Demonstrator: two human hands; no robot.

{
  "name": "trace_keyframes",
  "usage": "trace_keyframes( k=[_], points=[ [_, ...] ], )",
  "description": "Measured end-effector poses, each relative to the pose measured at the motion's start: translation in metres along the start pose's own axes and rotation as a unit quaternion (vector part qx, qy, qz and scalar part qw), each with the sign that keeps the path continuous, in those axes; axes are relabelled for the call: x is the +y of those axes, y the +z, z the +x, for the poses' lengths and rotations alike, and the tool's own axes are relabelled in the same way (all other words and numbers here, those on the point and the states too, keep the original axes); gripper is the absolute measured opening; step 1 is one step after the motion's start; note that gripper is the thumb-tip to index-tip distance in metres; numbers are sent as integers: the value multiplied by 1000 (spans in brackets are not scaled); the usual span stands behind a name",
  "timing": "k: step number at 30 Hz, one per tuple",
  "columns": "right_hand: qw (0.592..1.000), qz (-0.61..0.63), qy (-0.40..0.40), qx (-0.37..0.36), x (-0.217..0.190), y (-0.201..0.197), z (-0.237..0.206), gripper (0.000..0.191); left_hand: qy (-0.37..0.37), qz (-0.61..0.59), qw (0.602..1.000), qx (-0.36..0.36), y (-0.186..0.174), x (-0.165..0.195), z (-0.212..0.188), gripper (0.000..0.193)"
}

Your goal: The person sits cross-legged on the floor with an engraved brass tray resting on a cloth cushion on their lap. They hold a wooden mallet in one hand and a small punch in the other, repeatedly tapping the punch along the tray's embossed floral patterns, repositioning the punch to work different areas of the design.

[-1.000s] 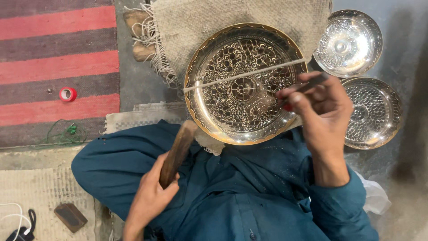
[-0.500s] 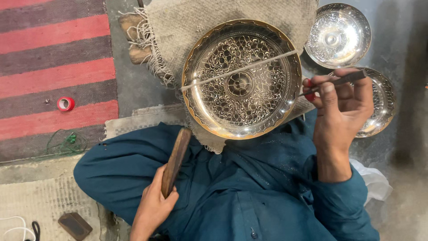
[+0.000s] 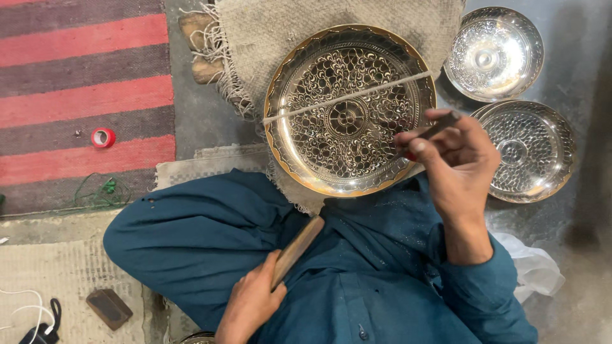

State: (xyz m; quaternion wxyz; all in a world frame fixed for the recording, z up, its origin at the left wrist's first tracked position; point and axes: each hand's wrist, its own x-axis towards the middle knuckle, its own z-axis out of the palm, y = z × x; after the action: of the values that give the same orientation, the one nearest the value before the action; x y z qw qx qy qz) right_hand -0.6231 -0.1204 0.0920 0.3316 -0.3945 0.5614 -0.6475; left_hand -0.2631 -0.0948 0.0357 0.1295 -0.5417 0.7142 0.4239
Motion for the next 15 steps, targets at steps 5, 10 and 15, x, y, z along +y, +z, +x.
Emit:
trace_keyframes(
  k=[5,10,15],
  points=[
    [999,-5,16,-47,0,11,-1,22,-27,58,997,-43,4,6,6,66],
    [998,-34,12,-47,-4,17,-1,20,-15,53,997,-54,-9,19,4,66],
    [997,-75,2,-24,-9,15,0,25,-25,44,993,-106,-25,28,-1,64]
  ],
)
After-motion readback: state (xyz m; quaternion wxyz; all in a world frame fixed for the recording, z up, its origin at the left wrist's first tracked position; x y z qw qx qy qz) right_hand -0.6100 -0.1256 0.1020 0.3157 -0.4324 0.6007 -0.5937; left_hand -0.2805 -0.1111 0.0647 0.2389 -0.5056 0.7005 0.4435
